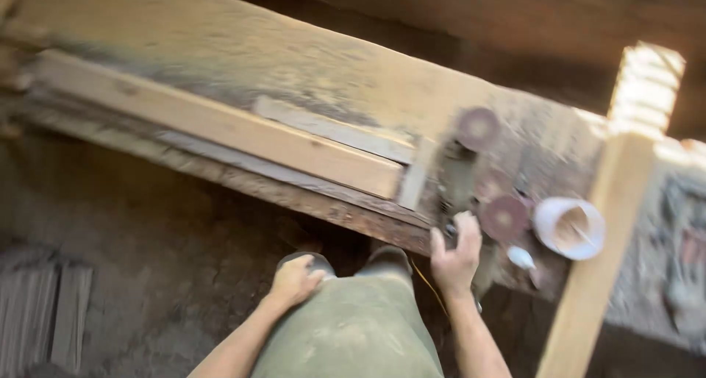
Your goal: Repairing a knot in a wooden board by applying glue and sanding it smooth with manual sandpaper and a power sander.
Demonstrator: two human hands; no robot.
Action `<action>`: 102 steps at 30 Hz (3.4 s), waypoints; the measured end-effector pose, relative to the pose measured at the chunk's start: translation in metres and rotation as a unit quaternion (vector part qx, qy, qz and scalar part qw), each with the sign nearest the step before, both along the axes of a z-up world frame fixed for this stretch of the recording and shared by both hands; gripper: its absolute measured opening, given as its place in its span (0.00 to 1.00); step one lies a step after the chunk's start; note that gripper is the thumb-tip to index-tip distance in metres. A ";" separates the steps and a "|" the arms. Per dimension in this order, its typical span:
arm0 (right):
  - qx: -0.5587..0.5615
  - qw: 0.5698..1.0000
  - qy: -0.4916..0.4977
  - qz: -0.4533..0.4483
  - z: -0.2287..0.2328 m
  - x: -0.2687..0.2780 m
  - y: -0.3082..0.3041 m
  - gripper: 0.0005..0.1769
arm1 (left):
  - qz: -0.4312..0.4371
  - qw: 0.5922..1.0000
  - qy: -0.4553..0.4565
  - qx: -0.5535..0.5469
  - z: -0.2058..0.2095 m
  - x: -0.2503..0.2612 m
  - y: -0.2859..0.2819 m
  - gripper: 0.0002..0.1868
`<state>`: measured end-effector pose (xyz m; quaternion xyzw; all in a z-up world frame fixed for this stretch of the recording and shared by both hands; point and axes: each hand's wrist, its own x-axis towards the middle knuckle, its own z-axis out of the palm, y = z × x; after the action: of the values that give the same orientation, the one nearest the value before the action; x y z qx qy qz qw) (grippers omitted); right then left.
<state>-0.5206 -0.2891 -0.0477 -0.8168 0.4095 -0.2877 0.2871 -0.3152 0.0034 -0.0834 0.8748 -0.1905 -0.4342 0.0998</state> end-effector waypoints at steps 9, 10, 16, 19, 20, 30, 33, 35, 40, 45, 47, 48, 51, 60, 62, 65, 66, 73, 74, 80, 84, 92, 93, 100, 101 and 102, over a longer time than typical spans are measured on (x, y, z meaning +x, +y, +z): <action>0.169 0.918 0.304 -0.188 -0.110 0.067 -0.115 0.59 | 0.117 0.989 0.027 -0.081 0.029 0.001 0.029 0.13; 0.214 0.933 0.223 -0.185 -0.102 0.069 -0.113 0.50 | 0.126 0.987 0.036 -0.089 0.022 0.004 0.041 0.15; 0.504 0.843 -0.085 -0.166 -0.050 0.091 -0.040 0.23 | 0.191 0.955 0.100 -0.203 0.029 0.046 0.055 0.12; 0.597 0.750 -0.245 -0.145 0.058 0.186 0.046 0.09 | 0.163 0.934 0.180 -0.263 0.053 0.084 0.028 0.20; 0.636 0.696 -0.315 -0.113 0.120 0.228 0.075 0.07 | 0.172 0.924 0.225 -0.258 0.059 0.098 0.017 0.34; 0.728 0.628 -0.272 0.039 0.055 0.281 0.201 0.33 | 0.115 0.968 0.191 -0.116 0.079 0.147 0.063 0.21; 0.709 0.669 -0.223 -0.016 0.052 0.298 0.222 0.35 | 0.165 0.983 0.073 -0.028 0.090 0.135 0.077 0.30; 0.687 0.697 -0.202 0.023 0.049 0.297 0.225 0.32 | 0.241 0.964 0.100 -0.043 0.100 0.126 0.075 0.22; 0.673 0.720 -0.159 0.066 0.034 0.296 0.221 0.38 | 0.300 0.941 0.063 -0.143 0.081 0.102 0.090 0.18; 0.691 0.694 -0.187 0.078 0.018 0.317 0.215 0.36 | 0.223 0.960 0.080 -0.149 0.077 0.146 0.075 0.28; 0.702 0.678 -0.210 0.049 0.005 0.329 0.218 0.33 | 0.281 0.912 0.180 -0.239 0.079 0.176 0.060 0.28; 0.706 0.676 -0.205 0.049 -0.007 0.335 0.216 0.33 | 0.286 0.911 0.180 -0.234 0.086 0.180 0.042 0.28; 0.679 0.696 -0.233 -0.031 -0.035 0.341 0.213 0.28 | 0.251 0.921 0.138 -0.265 0.092 0.185 0.003 0.18; 0.623 0.736 -0.241 -0.108 -0.053 0.264 0.188 0.22 | 0.155 0.960 0.165 -0.163 0.041 0.151 -0.040 0.21; 0.615 0.748 -0.237 -0.081 -0.044 0.281 0.183 0.23 | 0.126 0.974 0.180 -0.048 0.053 0.165 -0.048 0.47; 0.626 0.734 -0.262 0.001 -0.030 0.351 0.193 0.23 | 0.110 0.980 0.017 -0.166 0.044 0.204 -0.002 0.25; 0.628 0.733 -0.261 -0.006 -0.038 0.362 0.207 0.23 | 0.107 0.981 0.022 -0.162 0.043 0.212 0.010 0.25; 0.648 0.733 -0.208 0.004 -0.049 0.355 0.205 0.30 | 0.187 0.974 0.047 -0.122 0.038 0.209 0.011 0.33; 0.647 0.733 -0.209 -0.012 -0.051 0.340 0.201 0.31 | 0.169 0.976 0.066 -0.121 0.040 0.198 0.002 0.32; 0.628 0.720 -0.279 -0.102 -0.051 0.269 0.163 0.28 | 0.140 0.977 0.127 -0.101 0.027 0.149 -0.046 0.40; 0.604 0.712 -0.324 -0.153 -0.055 0.221 0.144 0.27 | 0.090 0.982 0.139 -0.088 0.029 0.111 -0.085 0.41; 0.561 0.744 -0.336 -0.141 -0.032 0.183 0.102 0.26 | 0.077 0.981 0.147 -0.097 -0.003 0.069 -0.102 0.28; 0.561 0.742 -0.336 -0.148 -0.037 0.188 0.112 0.26 | 0.073 0.981 0.151 -0.093 0.012 0.072 -0.102 0.28; 0.559 0.746 -0.336 -0.136 -0.055 0.168 0.128 0.30 | 0.058 0.984 0.140 -0.095 0.013 0.060 -0.099 0.27; 0.549 0.759 -0.323 -0.135 -0.057 0.162 0.129 0.27 | 0.043 0.984 0.153 -0.085 0.004 0.060 -0.094 0.26; 0.557 0.754 -0.323 -0.129 -0.059 0.169 0.133 0.27 | 0.050 0.985 0.146 -0.080 0.005 0.065 -0.087 0.26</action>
<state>-0.3516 -0.1565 -0.1063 -0.3101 0.4819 -0.2892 0.7668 -0.2500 -0.0833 -0.0786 0.7994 -0.1637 -0.5355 0.2177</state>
